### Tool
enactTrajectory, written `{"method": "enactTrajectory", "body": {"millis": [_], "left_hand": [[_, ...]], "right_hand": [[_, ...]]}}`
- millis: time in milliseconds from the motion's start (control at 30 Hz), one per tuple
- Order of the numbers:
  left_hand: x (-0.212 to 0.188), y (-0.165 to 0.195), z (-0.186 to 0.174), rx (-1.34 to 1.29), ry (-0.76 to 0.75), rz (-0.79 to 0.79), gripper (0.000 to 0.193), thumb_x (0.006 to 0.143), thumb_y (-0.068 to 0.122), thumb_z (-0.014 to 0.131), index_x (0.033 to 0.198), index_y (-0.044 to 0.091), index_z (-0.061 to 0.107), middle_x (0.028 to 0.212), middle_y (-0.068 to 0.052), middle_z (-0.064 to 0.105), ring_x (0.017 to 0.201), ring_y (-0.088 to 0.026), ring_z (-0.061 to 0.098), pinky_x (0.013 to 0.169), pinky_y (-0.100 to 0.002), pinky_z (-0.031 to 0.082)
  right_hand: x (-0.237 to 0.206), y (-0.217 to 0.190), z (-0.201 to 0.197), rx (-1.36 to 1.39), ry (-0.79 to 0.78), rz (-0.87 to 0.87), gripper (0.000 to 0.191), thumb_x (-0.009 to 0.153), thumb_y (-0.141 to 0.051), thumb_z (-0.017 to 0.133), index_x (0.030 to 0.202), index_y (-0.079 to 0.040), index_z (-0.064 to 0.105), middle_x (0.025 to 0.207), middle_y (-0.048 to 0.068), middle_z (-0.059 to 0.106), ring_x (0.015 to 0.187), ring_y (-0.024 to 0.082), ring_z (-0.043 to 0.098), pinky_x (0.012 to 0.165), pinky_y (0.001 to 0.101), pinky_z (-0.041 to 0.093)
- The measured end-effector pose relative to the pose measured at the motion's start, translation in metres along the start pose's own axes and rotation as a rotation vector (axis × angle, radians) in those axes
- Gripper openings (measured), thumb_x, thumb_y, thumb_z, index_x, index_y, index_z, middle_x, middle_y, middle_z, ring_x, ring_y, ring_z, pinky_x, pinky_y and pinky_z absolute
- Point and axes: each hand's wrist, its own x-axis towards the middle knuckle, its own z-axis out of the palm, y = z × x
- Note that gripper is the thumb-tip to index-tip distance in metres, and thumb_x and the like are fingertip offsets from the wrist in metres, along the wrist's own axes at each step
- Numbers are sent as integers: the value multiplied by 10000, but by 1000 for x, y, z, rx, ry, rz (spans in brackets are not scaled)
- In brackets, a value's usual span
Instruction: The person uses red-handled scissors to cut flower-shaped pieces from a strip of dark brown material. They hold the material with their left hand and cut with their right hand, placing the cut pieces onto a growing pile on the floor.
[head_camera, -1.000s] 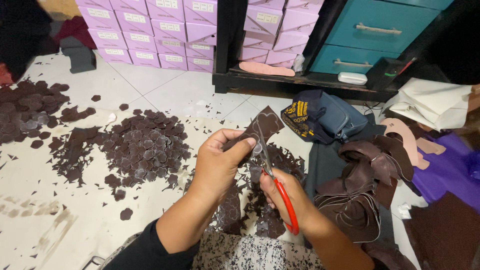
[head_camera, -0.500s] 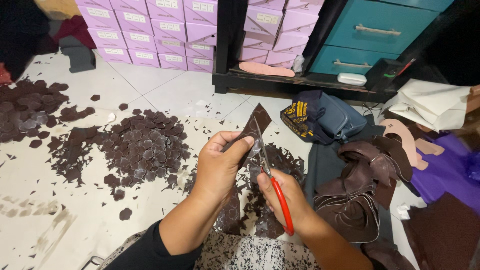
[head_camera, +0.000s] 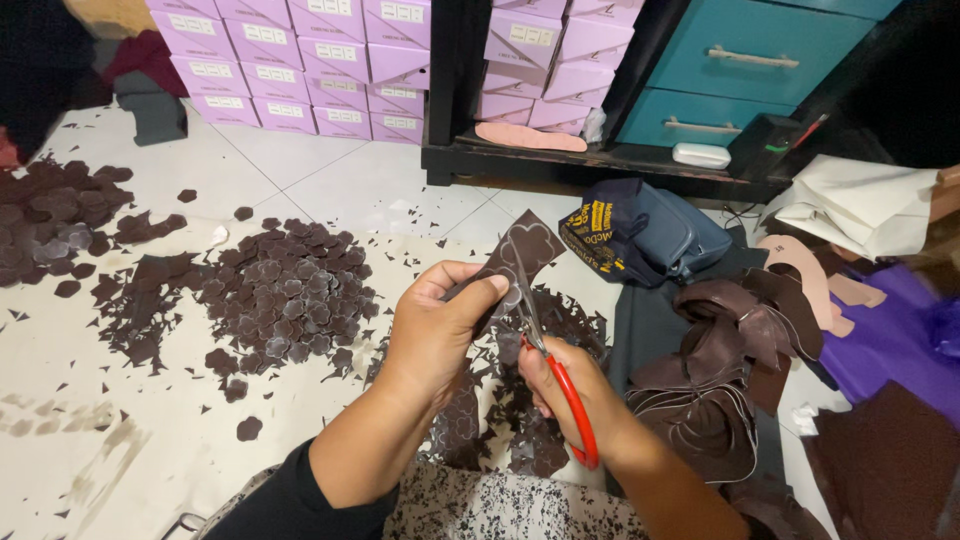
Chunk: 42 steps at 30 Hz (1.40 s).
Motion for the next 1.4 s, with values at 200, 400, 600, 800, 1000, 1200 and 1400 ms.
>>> {"method": "enactTrajectory", "body": {"millis": [200, 400, 600, 800, 1000, 1200, 1400], "left_hand": [[-2, -1, 5, -96, 32, -23, 149, 860, 9, 735, 968, -1, 633, 900, -94, 723, 767, -128, 682, 715, -261, 573], [-2, 1, 2, -100, 36, -32, 152, 856, 10, 733, 970, 1, 634, 899, -96, 729, 765, -128, 694, 717, -260, 576], [2, 6, -4, -34, 9, -12, 136, 846, -2, 734, 953, 4, 650, 875, -80, 731, 730, -113, 682, 678, -249, 567], [5, 9, -13, 75, -7, -11, 135, 833, -4, 755, 941, 15, 677, 840, -64, 722, 691, -103, 636, 621, -240, 513], [7, 14, -15, 107, -32, 5, 135, 820, 3, 748, 938, 12, 683, 850, -64, 731, 731, -108, 669, 659, -240, 536], [6, 18, -15, 176, -69, 34, 143, 824, 27, 760, 949, 9, 693, 855, -55, 732, 749, -99, 675, 684, -232, 549], [8, 15, -16, 287, -66, 57, 156, 820, 36, 772, 954, -5, 704, 836, -49, 723, 726, -89, 651, 662, -226, 534]], "right_hand": [[1, 7, 4, 59, 61, 30, 486, 1013, -516, 504, 846, -63, 551, 666, -31, 445, 536, 65, 421, 484, 240, 384], [0, 10, 5, 68, 82, 52, 481, 982, -529, 522, 846, -70, 574, 655, -40, 464, 511, 61, 413, 446, 239, 357], [-2, 3, -1, -133, 79, 21, 466, 1008, -496, 514, 798, -84, 568, 619, -59, 444, 542, 56, 429, 474, 248, 371], [-1, -5, -7, -292, 41, -50, 475, 1023, -476, 518, 789, -66, 574, 632, -67, 431, 608, 49, 394, 514, 256, 358], [0, -8, -8, -323, 13, -43, 466, 1023, -467, 524, 801, -63, 585, 629, -68, 415, 610, 62, 382, 525, 263, 358], [0, -6, -12, -327, -18, -57, 415, 1023, -447, 523, 863, -71, 588, 666, -66, 418, 649, 60, 389, 556, 267, 370], [-1, -4, -13, -276, -56, -63, 414, 1033, -454, 519, 899, -69, 586, 699, -67, 441, 675, 62, 398, 577, 265, 377]]}}
